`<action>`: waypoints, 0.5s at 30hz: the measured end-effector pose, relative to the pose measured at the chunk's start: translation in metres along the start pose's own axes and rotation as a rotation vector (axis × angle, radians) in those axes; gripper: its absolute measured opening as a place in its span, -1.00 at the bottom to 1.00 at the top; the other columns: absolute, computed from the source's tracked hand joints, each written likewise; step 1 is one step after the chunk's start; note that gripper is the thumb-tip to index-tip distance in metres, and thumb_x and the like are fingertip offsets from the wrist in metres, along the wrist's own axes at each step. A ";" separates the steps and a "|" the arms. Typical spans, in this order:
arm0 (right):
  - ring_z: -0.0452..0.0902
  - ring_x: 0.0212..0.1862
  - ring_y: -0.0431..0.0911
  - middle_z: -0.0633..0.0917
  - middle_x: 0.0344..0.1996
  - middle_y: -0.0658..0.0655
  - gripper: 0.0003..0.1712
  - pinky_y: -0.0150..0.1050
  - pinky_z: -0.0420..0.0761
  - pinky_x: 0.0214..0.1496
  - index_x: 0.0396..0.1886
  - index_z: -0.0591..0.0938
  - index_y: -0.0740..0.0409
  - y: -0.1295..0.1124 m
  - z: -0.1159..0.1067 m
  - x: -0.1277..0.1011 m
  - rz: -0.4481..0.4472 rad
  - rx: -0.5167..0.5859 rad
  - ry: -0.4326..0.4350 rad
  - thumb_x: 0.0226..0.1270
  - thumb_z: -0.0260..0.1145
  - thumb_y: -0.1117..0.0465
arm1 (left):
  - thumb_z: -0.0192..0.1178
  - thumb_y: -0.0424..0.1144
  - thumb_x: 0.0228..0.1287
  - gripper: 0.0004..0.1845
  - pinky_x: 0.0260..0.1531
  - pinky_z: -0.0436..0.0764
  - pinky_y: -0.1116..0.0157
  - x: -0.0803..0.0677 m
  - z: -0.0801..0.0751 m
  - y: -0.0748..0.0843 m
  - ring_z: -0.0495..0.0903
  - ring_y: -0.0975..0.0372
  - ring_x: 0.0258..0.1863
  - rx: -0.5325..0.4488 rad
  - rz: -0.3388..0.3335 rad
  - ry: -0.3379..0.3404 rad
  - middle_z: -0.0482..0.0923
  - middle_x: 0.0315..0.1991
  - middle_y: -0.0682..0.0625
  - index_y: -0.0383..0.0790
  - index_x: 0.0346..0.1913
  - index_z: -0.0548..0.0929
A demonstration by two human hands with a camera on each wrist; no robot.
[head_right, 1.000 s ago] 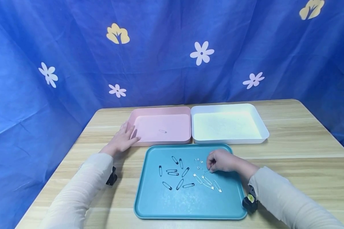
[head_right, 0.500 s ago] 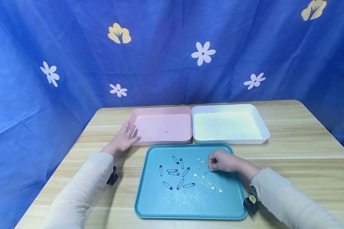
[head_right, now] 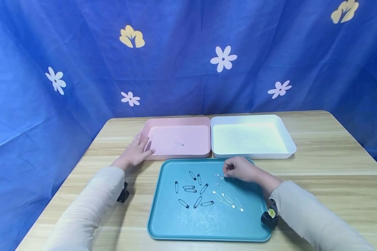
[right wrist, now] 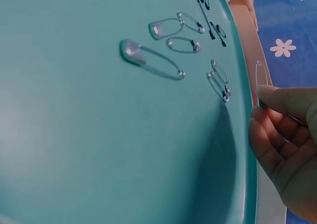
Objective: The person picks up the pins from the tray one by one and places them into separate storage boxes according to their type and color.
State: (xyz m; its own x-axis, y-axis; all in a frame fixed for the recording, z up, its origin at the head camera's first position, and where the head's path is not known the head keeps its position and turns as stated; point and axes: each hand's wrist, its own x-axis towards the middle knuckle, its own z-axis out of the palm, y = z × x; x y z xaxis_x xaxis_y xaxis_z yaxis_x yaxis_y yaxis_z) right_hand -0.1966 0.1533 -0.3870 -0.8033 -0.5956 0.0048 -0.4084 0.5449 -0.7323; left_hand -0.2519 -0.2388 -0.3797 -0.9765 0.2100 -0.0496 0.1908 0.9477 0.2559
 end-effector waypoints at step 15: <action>0.43 -0.50 -0.15 0.56 -0.60 0.01 -0.93 -0.28 0.47 -0.44 -0.49 0.59 0.25 -0.016 -0.001 0.025 0.042 0.098 0.093 0.07 0.23 0.31 | -0.18 0.17 0.18 -0.22 0.15 -0.12 -0.07 0.001 0.002 -0.002 -0.36 -0.10 0.25 0.015 -0.003 0.002 -0.42 0.29 -0.30 -0.30 0.31 -0.03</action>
State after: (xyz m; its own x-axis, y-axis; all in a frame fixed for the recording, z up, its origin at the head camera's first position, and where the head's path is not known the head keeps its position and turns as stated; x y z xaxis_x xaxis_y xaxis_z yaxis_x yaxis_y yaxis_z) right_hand -0.2107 0.1304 -0.3740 -0.8573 -0.5138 0.0321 -0.3328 0.5056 -0.7960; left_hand -0.2532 -0.2402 -0.3824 -0.9772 0.2065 -0.0486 0.1892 0.9518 0.2415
